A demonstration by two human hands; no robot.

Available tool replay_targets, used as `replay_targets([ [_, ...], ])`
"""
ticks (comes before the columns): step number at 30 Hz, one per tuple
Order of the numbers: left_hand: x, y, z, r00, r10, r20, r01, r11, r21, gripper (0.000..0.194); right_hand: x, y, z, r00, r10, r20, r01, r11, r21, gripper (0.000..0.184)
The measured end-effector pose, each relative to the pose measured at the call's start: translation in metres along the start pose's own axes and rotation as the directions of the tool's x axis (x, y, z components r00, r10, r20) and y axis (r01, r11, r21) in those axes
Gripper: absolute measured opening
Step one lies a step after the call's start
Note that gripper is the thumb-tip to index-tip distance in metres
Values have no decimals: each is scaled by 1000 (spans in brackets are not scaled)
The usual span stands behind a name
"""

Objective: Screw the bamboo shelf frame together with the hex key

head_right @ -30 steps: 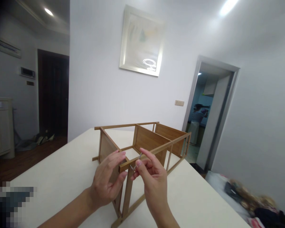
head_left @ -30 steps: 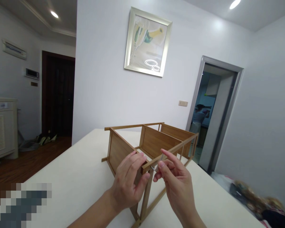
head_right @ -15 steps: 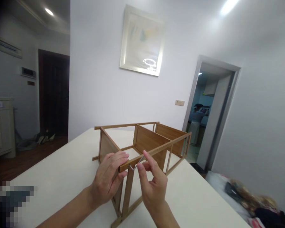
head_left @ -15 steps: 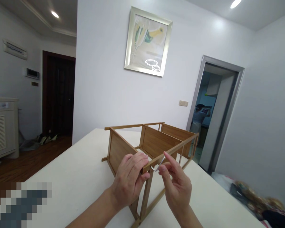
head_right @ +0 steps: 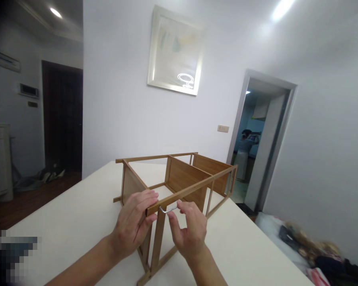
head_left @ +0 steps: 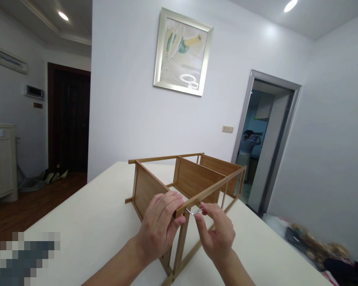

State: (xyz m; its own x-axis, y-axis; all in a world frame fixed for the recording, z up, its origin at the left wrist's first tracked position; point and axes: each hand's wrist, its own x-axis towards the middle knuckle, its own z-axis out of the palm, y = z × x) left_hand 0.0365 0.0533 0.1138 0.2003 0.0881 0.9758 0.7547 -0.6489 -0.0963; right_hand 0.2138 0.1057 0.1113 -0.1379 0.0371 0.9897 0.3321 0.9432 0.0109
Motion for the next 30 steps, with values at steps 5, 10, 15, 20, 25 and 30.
replay_targets([
  [5, -1, -1, 1, 1000, -3, -1, 3, 1000, -7, 31, -2, -1, 0, 999, -32, 18, 32, 999, 0, 19],
  [10, -3, -2, 2, 1000, -14, -13, 14, 1000, -9, 34, -5, -5, 4, 996, -53, 77, 54, 999, -4, 13],
  [15, -4, -2, 2, 999, -31, -8, 31, 999, -15, 35, -8, -11, 7, 993, -67, 94, 65, 998, 25, 22],
  [20, -4, -2, 3, 999, -34, -15, 34, 999, -27, 38, -9, -14, 8, 993, -56, 101, 54, 998, 28, 27],
  [25, -9, -3, 3, 1000, -11, -15, 9, 997, -78, 50, -10, -17, 12, 995, -26, 99, 21, 999, 42, 31],
  [30, -13, -3, 2, 999, 28, 36, -25, 997, -71, 68, -12, -24, 14, 990, 52, 129, -61, 995, 73, 29],
])
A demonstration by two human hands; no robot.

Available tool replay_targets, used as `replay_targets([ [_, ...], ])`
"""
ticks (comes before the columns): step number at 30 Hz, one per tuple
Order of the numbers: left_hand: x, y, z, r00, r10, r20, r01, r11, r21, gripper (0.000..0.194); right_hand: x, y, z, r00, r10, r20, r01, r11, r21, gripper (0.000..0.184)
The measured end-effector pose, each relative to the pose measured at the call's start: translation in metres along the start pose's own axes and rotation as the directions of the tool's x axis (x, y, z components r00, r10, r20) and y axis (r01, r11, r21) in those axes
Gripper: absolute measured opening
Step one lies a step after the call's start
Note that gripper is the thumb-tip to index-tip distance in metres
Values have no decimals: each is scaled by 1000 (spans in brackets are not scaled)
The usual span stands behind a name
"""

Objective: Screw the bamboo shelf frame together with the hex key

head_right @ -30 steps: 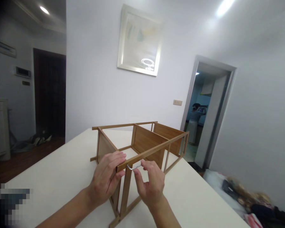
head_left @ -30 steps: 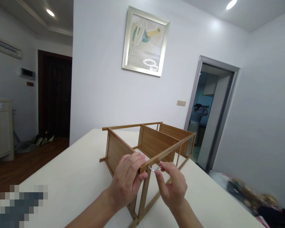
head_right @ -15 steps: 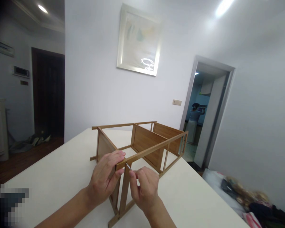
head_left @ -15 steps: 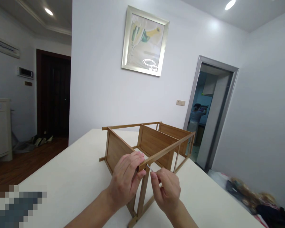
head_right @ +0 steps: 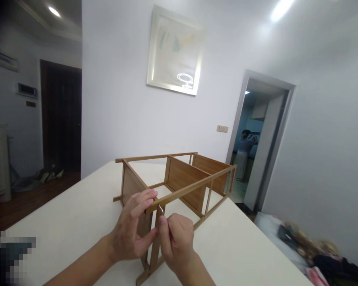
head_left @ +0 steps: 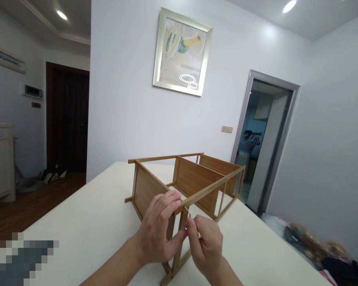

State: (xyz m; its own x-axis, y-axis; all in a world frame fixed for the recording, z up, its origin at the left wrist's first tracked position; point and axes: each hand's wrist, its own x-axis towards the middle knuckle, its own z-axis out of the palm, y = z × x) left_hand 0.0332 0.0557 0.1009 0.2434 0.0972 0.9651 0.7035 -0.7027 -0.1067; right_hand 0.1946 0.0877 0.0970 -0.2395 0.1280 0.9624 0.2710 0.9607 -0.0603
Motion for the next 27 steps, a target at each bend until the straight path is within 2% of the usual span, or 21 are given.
replay_targets([
  [5, 1, 0, 0, 1000, 8, -7, -8, 1000, 21, 73, -1, -7, -1, 993, 110, 35, -111, 992, 51, 30],
  [13, 0, -3, -2, 1000, 19, 24, -20, 1000, 16, 75, 3, -13, -1, 978, 200, 65, -208, 966, 151, 38],
  [22, 0, -5, -2, 999, 43, 32, -43, 999, 15, 76, 5, -16, -2, 971, 228, 76, -238, 954, 183, 38],
  [24, 0, -6, -2, 998, 50, 32, -51, 999, 16, 75, 5, -16, -2, 974, 222, 46, -227, 956, 186, 30],
  [27, 1, -7, -3, 998, 56, 39, -57, 998, 17, 75, 3, -14, -2, 968, 228, -103, -210, 964, 160, 13],
])
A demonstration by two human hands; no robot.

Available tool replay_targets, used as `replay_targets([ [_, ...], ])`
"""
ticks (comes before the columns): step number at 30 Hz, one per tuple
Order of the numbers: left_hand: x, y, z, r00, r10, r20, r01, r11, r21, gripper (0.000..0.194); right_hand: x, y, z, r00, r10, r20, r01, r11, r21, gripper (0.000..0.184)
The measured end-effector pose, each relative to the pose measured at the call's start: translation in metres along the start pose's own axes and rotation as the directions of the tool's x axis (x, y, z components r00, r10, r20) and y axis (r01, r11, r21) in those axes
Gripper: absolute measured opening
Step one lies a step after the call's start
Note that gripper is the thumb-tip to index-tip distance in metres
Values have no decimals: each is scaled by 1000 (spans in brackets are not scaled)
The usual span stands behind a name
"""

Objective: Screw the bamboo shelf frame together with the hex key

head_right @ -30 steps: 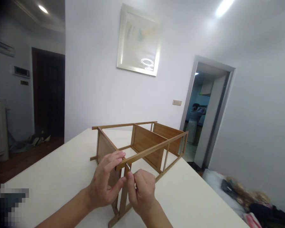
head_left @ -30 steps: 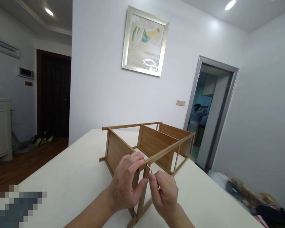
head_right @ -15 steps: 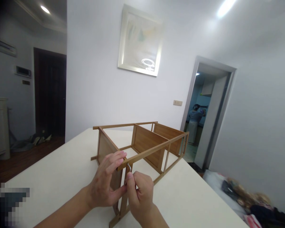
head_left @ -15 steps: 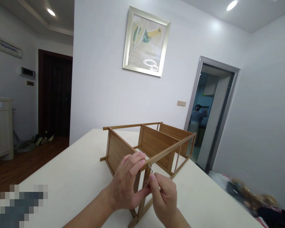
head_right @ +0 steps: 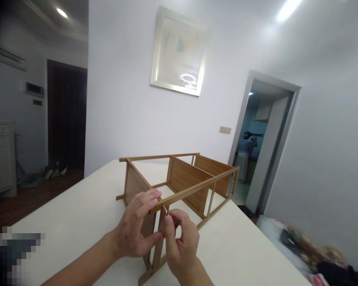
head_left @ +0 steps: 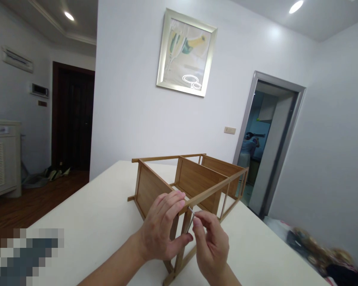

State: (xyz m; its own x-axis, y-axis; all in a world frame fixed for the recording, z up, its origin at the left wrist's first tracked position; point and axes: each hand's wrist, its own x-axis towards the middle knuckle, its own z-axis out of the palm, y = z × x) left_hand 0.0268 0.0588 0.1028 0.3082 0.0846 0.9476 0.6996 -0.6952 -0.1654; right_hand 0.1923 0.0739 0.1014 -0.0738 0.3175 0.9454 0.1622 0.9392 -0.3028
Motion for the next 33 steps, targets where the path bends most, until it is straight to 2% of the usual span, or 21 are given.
replay_targets([
  [2, 0, 0, 0, 1000, -1, 2, 1, 1000, 4, 74, 0, 3, 0, 995, -53, -79, 50, 998, -48, 26],
  [3, 0, 0, 0, 1000, -3, 2, 3, 1000, 7, 74, 0, 4, -1, 992, -92, -83, 86, 994, -69, 32],
  [6, 0, -1, 0, 1000, -11, 2, 11, 1000, 20, 73, 0, 8, -2, 982, -190, 6, 190, 980, -62, 43],
  [9, 0, -1, -1, 1000, -7, 8, 7, 999, 38, 71, 2, 9, -4, 971, -229, 71, 232, 972, -31, 50],
  [20, -2, -4, -3, 999, 32, 21, -33, 995, 91, 72, 2, 9, -4, 967, -244, 67, 249, 966, -67, 47],
  [25, -2, -6, -5, 997, 59, 55, -63, 995, 80, 73, 3, 7, -3, 965, -258, 55, 262, 962, -73, 47],
  [33, -1, -6, -6, 997, 54, 46, -56, 998, 39, 68, 2, 3, -2, 970, -240, 24, 241, 961, -138, 40],
])
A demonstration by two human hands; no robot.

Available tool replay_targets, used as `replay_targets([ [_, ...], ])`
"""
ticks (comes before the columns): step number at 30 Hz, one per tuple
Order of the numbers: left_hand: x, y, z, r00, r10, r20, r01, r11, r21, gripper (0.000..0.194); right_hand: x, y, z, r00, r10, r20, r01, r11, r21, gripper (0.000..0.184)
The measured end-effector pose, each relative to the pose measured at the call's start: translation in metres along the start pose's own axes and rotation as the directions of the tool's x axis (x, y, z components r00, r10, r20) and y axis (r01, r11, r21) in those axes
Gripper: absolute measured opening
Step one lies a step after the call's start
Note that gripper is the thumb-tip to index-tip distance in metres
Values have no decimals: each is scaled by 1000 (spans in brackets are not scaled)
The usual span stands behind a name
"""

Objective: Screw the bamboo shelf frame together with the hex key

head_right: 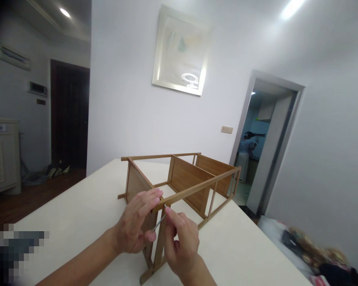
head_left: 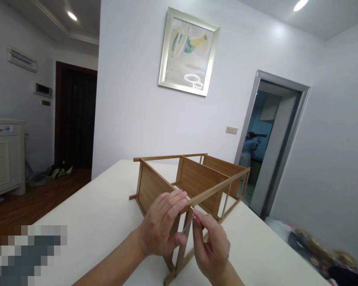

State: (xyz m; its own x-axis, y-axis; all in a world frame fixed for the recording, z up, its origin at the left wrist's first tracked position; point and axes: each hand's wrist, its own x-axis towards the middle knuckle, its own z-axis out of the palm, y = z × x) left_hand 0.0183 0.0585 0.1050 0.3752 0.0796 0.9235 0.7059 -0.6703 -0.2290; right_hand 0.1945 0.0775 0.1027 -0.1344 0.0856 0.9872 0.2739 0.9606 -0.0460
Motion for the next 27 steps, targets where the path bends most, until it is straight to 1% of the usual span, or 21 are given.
replay_targets([
  [11, 3, 1, -2, 1000, -23, -14, 22, 999, -39, 63, -1, -5, 1, 1000, 17, -7, -18, 999, -44, 41],
  [17, 7, 3, -4, 999, -46, -24, 44, 994, -102, 58, -2, -4, 2, 1000, 24, -13, -25, 998, -52, 40],
  [22, 9, 5, -5, 996, -85, -29, 80, 987, -142, 55, -1, -6, 1, 999, 38, -7, -38, 998, -57, 39],
  [27, 9, 6, -3, 991, -122, -59, 110, 977, -184, 57, -1, -7, 0, 1000, 23, -13, -24, 998, -62, 38],
])
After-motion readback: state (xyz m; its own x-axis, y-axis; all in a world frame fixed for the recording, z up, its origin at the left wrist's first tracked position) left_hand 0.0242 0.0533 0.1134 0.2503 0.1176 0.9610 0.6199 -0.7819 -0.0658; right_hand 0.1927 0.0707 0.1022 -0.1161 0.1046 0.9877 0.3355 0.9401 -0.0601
